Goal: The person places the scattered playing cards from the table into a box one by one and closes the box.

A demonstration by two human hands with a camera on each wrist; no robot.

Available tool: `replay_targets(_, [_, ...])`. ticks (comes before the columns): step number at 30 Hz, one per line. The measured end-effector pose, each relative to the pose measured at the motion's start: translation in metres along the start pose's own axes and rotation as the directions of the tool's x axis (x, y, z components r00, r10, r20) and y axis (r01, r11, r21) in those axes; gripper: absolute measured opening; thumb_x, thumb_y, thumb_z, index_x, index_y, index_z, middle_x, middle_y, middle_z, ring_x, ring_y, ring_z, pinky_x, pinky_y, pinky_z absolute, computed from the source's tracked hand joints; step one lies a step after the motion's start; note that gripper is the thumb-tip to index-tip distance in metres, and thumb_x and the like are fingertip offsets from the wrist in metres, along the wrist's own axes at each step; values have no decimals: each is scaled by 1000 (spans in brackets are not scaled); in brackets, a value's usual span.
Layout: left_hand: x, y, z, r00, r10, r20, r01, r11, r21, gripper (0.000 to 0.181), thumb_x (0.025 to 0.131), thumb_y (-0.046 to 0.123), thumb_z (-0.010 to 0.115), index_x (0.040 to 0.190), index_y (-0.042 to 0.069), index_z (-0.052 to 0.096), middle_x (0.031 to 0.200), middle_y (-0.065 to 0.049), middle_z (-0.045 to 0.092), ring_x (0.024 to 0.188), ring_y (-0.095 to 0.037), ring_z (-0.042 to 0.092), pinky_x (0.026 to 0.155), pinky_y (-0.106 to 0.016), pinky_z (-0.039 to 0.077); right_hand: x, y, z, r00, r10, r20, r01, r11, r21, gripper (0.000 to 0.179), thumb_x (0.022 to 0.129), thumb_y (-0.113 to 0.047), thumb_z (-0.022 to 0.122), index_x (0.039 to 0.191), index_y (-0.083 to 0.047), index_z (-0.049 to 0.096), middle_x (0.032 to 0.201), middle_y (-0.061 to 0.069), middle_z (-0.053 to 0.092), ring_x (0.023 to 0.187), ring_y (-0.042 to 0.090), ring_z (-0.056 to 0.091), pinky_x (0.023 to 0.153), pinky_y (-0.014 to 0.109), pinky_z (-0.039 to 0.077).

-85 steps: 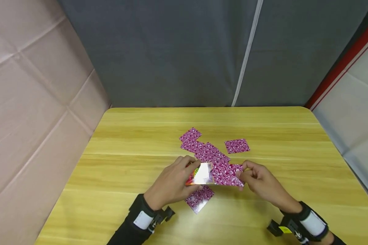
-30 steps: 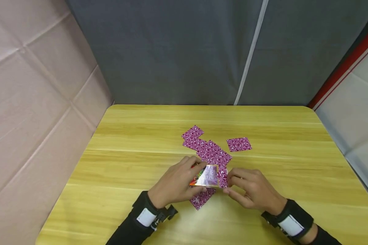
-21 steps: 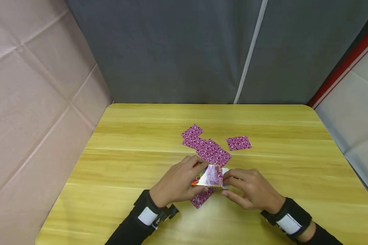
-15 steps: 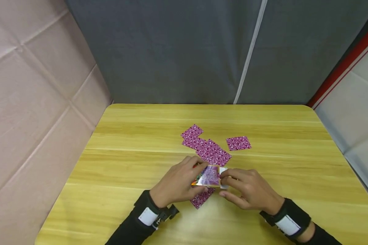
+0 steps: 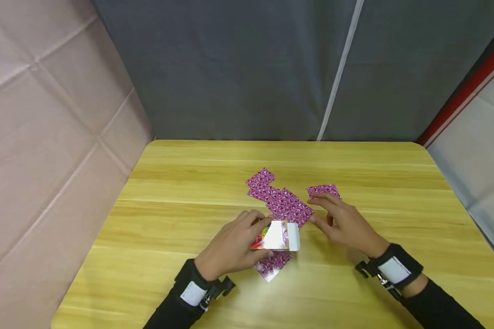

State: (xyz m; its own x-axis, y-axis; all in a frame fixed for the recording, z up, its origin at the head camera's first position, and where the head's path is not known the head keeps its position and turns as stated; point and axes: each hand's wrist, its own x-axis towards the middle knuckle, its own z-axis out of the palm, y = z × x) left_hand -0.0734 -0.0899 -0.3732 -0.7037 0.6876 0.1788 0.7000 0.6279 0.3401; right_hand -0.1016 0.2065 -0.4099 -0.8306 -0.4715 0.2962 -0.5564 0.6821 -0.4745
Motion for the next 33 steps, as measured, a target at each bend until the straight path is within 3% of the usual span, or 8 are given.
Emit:
replay_targets(4, [-2, -1, -1, 1000, -15, -2, 15, 1000, -5, 71, 76, 46, 67, 134, 11, 44, 119, 2, 47, 99, -7, 42, 71, -19, 45, 9, 26, -4, 986, 111, 126, -102, 992, -72, 48, 86, -27, 61, 130, -15, 47, 135, 5, 40, 58, 3, 50, 52, 20, 44])
replay_targets(7, [-3, -2, -1, 1000, -22, -1, 22, 1000, -5, 71, 76, 46, 67, 133, 11, 44, 119, 2, 47, 100, -8, 42, 73, -19, 45, 13, 38, -6, 975, 141, 169, -124, 986, -109, 46, 86, -23, 60, 129, -11, 49, 137, 12, 37, 79, 16, 60, 65, 32, 50])
replay_targets(10, [-3, -3, -1, 1000, -26, -1, 26, 1000, -9, 71, 76, 46, 67, 134, 11, 44, 120, 2, 47, 101, -8, 42, 74, -20, 45, 17, 45, -7, 973, 140, 183, -117, 984, -131, 46, 85, -20, 61, 128, -8, 49, 135, 19, 38, 102, 32, 56, 78, 46, 48])
replay_targets(12, [-3, -3, -1, 1000, -29, -1, 29, 1000, -10, 71, 76, 46, 67, 134, 11, 44, 120, 2, 47, 101, -8, 42, 75, -21, 46, 20, 50, -7, 971, 144, 193, -117, 982, -146, 48, 84, -19, 62, 129, -7, 48, 136, 21, 37, 106, 36, 53, 82, 51, 45])
replay_targets(21, [-2, -3, -3, 1000, -27, -14, 27, 1000, -13, 73, 77, 49, 65, 135, 12, 42, 120, 3, 46, 103, -8, 42, 76, -21, 45, 30, 71, -5, 947, 182, 266, -138, 975, -175, 52, 81, -12, 65, 130, -8, 48, 136, 23, 35, 108, 39, 51, 82, 54, 44])
replay_targets(27, [-2, -2, -4, 999, -39, -8, 39, 999, -14, 73, 77, 49, 64, 136, 13, 40, 119, 3, 46, 104, -7, 42, 77, -22, 45, 34, 82, -8, 930, 237, 281, -184, 962, -202, 56, 77, -11, 64, 131, -7, 46, 134, 24, 37, 92, 30, 56, 65, 40, 48])
replay_targets(33, [-3, -2, -4, 999, -43, -5, 43, 999, -1, 72, 76, 48, 65, 135, 12, 43, 118, 2, 47, 102, -8, 42, 77, -22, 45, 35, 91, -10, 925, 263, 273, -210, 955, -208, 55, 77, -14, 64, 129, -6, 48, 128, 18, 45, 101, 29, 53, 77, 47, 47])
